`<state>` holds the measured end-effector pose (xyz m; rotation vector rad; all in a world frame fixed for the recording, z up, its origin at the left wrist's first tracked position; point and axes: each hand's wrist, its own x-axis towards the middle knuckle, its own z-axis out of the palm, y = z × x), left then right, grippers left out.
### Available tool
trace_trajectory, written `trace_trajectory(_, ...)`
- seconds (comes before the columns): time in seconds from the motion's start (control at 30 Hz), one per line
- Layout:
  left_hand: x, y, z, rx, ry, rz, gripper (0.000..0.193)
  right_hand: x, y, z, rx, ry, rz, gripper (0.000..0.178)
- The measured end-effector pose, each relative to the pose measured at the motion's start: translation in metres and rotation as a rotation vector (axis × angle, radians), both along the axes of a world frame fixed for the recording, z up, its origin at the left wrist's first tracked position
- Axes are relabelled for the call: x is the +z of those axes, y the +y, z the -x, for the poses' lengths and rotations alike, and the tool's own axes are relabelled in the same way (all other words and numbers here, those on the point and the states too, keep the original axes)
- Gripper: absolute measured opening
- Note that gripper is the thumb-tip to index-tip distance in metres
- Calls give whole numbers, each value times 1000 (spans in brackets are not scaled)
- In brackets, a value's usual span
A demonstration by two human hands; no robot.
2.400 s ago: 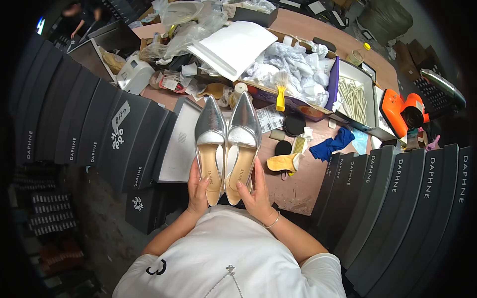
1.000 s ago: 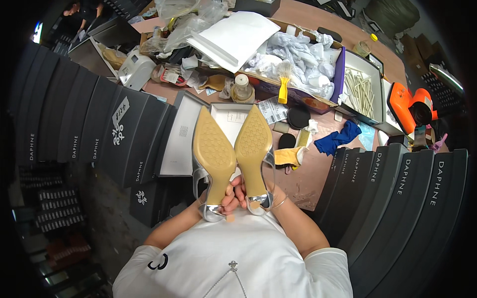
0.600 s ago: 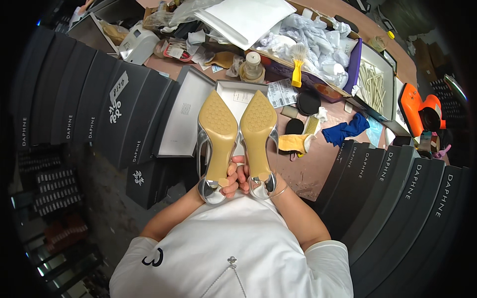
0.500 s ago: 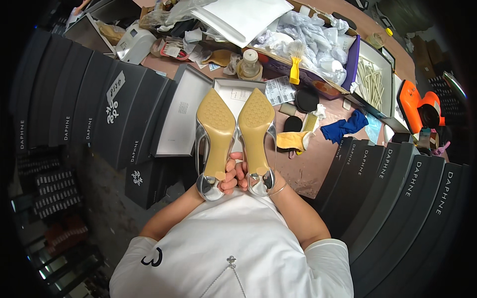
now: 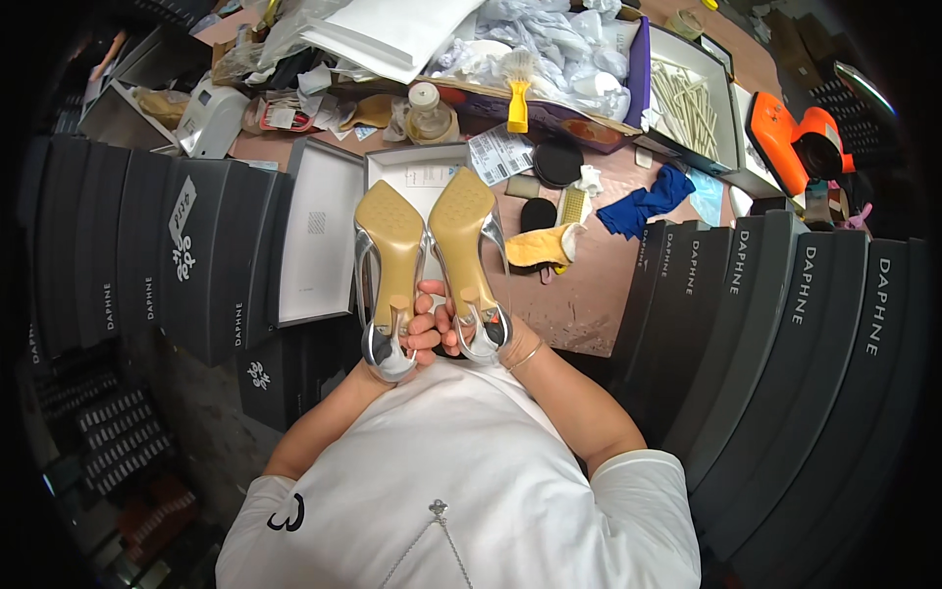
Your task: Checking, cleaning, wrapping, and packing shoes into boxes in a manufacturing environment.
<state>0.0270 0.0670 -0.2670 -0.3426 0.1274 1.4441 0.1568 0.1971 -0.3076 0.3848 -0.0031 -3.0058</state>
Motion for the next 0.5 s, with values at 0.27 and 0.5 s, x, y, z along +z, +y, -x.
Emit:
trace_trajectory(0.27, -10, -1, 2, -17, 4, -51, 35, 2, 7, 0, 6, 97, -56, 78)
trace_trajectory(0.5, -10, -10, 12, -91, 349, -58, 42, 27, 37, -13, 60, -26, -103, 55)
